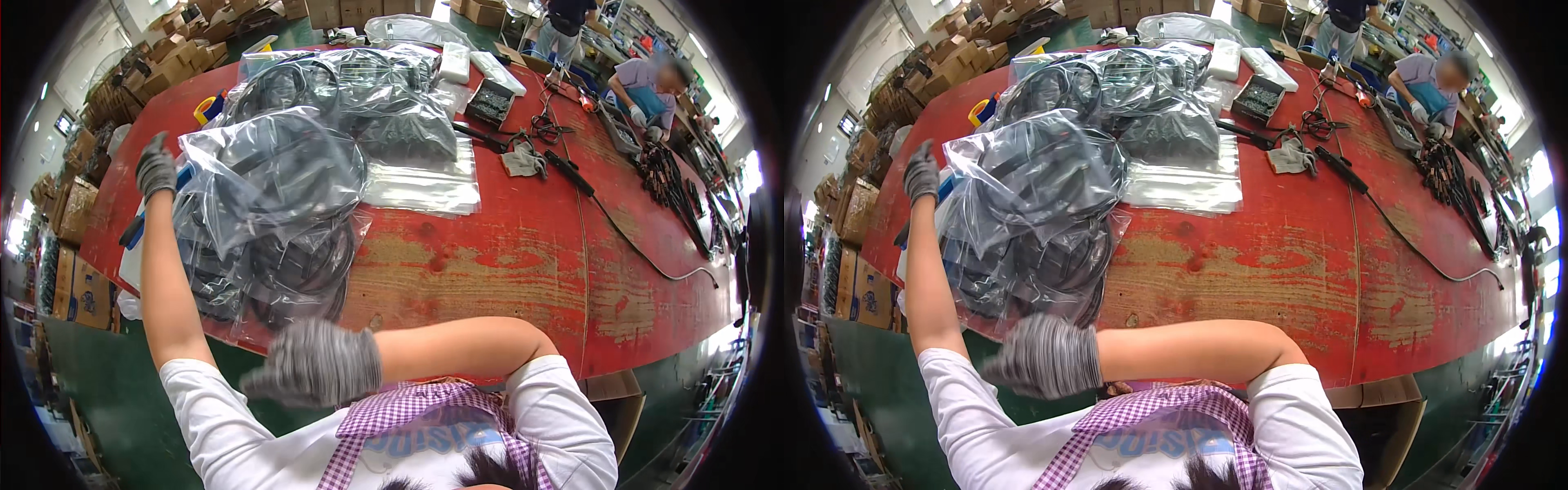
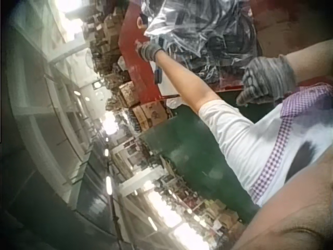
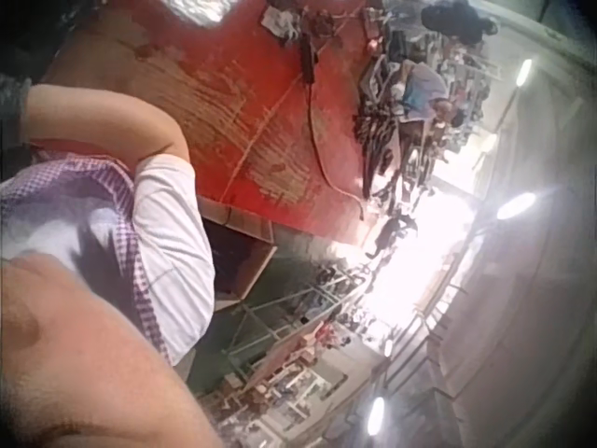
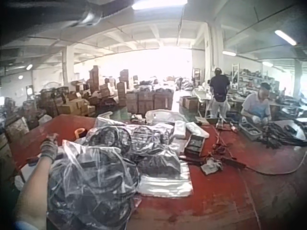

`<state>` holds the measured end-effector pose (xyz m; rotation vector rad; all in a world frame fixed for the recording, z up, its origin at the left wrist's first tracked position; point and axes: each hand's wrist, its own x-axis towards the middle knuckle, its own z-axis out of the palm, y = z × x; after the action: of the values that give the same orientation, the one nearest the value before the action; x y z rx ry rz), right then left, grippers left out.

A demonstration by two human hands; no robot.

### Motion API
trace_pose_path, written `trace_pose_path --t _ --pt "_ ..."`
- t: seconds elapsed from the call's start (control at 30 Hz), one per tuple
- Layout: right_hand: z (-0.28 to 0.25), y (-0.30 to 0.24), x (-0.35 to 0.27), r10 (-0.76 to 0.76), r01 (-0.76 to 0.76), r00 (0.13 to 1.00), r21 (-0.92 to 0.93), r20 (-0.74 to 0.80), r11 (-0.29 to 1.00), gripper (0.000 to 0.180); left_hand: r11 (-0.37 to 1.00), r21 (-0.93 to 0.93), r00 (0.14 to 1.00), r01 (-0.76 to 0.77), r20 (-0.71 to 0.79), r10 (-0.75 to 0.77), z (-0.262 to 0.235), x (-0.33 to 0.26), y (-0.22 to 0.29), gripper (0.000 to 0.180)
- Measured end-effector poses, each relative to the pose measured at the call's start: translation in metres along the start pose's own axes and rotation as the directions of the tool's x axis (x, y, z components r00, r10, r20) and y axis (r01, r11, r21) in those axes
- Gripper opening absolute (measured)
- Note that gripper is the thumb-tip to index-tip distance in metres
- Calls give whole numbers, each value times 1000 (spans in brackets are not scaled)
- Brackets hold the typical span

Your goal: The person repeatedly picks up black cables, coils them by hand, and places them into clear plastic bags on a red workbench. The person then sets the filled bags aside and continues the process with additional cables.

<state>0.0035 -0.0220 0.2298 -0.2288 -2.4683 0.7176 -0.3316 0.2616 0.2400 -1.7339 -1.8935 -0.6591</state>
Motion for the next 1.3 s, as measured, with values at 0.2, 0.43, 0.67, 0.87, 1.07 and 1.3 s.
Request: trace_pose_path --t 0.2,0.43,0.67,0.87,1.07,1.3 --pt "14 84 -118 507 -511 859 132 67 849 31 959 -164 972 -232 -11 233 57 -94 49 47" --pt "-100 195 -426 925 -975 37 -215 -377 -48 38 970 -30 945 -243 218 243 109 -218 25 49" --pt "-212 207 -576 430 -733 -525 133 -735 -667 58 971 218 915 -96 404 0 15 -196 49 25" --pt "-253 232 -541 527 -772 -597 256 -605 -581 80 954 51 904 -296 336 263 -9 -162 130 21" --pt "-236 191 -546 709 -758 -390 -232 -587 -610 48 611 -406 610 -680 149 778 -9 -185 290 14" --pt "-166 55 -423 892 -690 211 -707 -399 -152 17 405 -897 559 -177 247 791 -21 -218 413 21"
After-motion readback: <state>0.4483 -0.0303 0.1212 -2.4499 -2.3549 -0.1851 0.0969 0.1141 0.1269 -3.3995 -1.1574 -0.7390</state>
